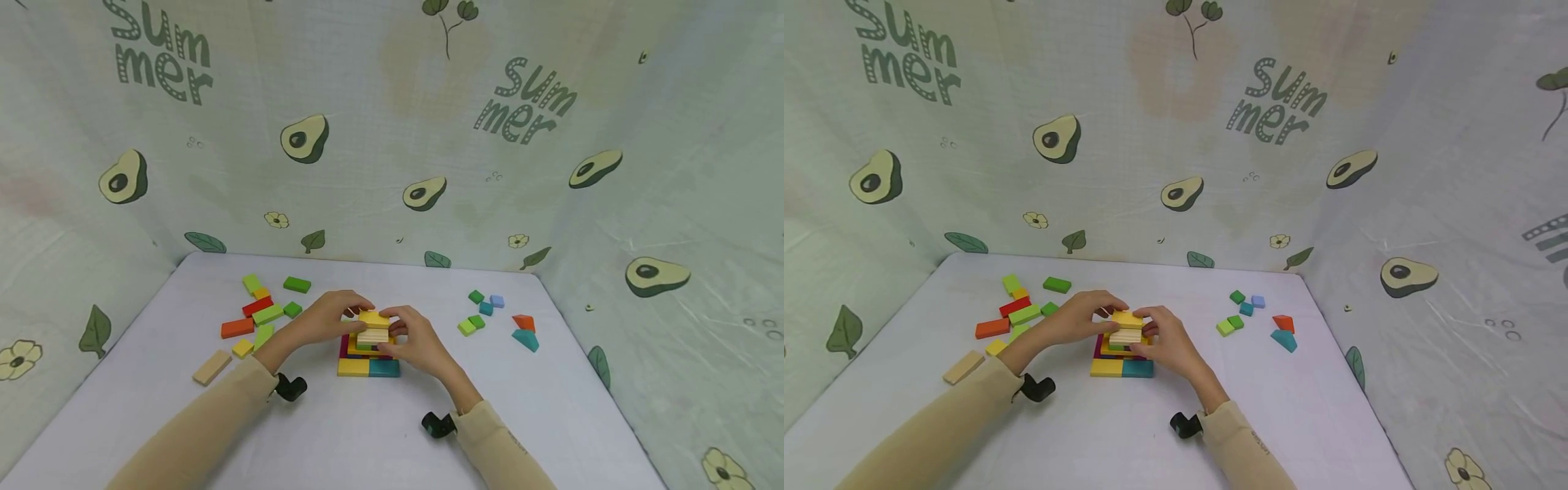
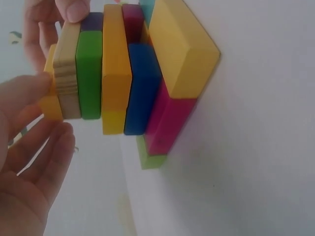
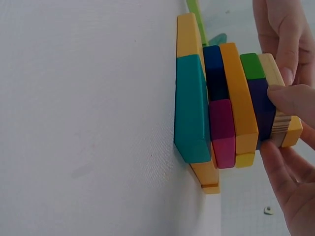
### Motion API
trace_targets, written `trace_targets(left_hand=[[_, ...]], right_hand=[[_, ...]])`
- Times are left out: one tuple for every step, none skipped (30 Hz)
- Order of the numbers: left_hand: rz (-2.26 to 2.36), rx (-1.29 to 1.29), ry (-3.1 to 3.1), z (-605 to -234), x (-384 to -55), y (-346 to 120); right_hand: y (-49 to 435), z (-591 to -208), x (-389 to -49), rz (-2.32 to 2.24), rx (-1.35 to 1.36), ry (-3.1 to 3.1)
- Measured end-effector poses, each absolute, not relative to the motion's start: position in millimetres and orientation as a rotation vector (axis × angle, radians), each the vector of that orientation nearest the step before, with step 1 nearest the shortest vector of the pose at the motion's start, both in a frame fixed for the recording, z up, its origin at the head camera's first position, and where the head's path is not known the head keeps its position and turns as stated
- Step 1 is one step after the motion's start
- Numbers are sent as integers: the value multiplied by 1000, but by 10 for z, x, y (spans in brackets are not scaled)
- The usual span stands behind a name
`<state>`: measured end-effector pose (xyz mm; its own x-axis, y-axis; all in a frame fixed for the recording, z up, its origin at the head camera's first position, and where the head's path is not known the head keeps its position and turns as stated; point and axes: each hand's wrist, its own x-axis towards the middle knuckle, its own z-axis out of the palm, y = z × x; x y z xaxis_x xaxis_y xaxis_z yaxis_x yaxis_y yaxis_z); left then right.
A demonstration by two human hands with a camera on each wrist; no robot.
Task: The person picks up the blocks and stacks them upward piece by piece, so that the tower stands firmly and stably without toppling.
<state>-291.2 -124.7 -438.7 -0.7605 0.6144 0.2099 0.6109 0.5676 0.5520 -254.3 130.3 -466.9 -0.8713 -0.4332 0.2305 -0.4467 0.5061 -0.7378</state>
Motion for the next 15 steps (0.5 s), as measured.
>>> trace_targets(left_hand=[[977,1086,2775,-4391,-2924,-1269],[974,1093,2779,-4396,-2940,-1296],[978,1098,2784,-4398,-2961,-1328],[985,1100,2793,-4397,-2987,-1368],[992,1093,2805,-4394,-3020,-1408],[1009,1077,2816,-4384,-3052,-1453],[1022,1054,2834,-4379,-3093,-1502],[1020,1021,2862,-4377,-3137,-1554],[1022,981,2882,-4373,-3184,-1610],[1014,939,2907,-4375,-3234,-1671],[1005,887,2927,-4387,-3291,-1734],[999,834,2941,-4401,-3343,-1803],[973,791,2961,-4426,-3399,-1875],[953,750,2969,-4450,-3452,-1946],[936,717,2974,-4478,-3504,-2014]], right_hand=[[1305,-4670,-2541,1334,798,-2709],[1307,-4669,-2540,1336,799,-2710],[1307,-4667,-2538,1335,794,-2714],[1308,-4665,-2537,1333,791,-2717],[1308,-4662,-2535,1336,787,-2717],[1308,-4661,-2534,1336,782,-2719],[1306,-4660,-2533,1335,777,-2723],[1305,-4657,-2532,1335,767,-2725],[1303,-4656,-2530,1329,762,-2725],[1301,-4655,-2530,1329,759,-2723],[1298,-4656,-2529,1328,757,-2722],[1294,-4659,-2529,1325,756,-2722],[1291,-4661,-2529,1323,756,-2722],[1287,-4664,-2529,1326,757,-2722],[1284,-4670,-2529,1325,760,-2722]])
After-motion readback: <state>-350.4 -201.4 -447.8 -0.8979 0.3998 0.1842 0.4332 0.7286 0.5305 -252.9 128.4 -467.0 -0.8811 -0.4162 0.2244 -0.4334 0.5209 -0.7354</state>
